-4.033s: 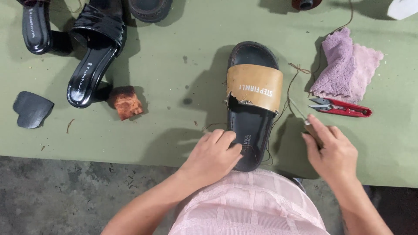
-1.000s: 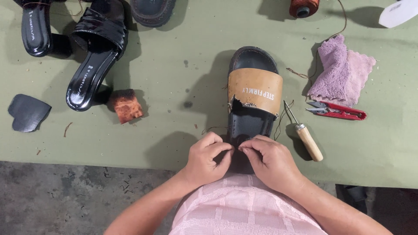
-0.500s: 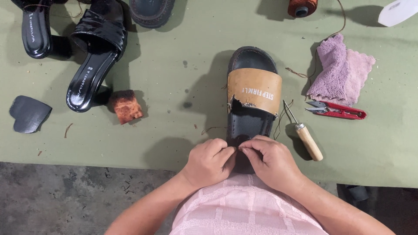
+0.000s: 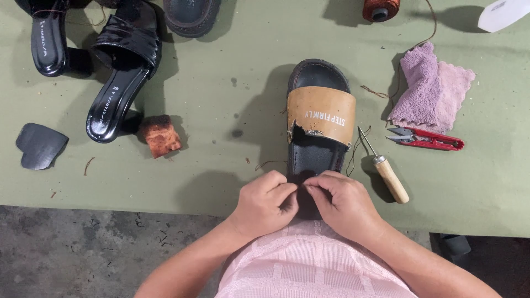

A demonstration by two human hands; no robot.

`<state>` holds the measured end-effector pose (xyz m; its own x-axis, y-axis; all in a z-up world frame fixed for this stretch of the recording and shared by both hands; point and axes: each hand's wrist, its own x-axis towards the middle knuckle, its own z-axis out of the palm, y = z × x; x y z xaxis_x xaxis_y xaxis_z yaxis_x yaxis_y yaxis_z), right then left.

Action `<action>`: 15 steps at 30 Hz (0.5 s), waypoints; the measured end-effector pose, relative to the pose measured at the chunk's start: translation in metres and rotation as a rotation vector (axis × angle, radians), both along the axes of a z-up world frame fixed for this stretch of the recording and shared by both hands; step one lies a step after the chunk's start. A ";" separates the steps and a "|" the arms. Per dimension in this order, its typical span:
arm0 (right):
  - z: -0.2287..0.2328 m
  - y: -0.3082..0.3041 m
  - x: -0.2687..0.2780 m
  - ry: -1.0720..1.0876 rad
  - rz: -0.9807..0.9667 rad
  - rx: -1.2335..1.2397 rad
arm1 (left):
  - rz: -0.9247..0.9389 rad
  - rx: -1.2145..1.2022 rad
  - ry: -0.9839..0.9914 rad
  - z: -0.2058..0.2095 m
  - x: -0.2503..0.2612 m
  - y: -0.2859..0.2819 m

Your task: Hand-stitching the upper part of a sandal to its sole using a repair awl and thread

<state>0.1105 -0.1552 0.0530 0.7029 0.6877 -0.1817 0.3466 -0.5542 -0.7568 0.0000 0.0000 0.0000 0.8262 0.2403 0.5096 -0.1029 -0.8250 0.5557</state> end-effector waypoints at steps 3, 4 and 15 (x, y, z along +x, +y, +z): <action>-0.001 -0.002 0.001 -0.027 0.002 0.061 | -0.036 -0.295 0.032 0.020 0.003 0.008; 0.003 -0.003 0.004 -0.027 0.001 0.061 | -0.037 -0.294 0.031 0.024 0.004 0.012; 0.031 -0.012 0.012 0.600 0.227 0.198 | -0.325 -1.163 0.074 0.060 0.022 0.020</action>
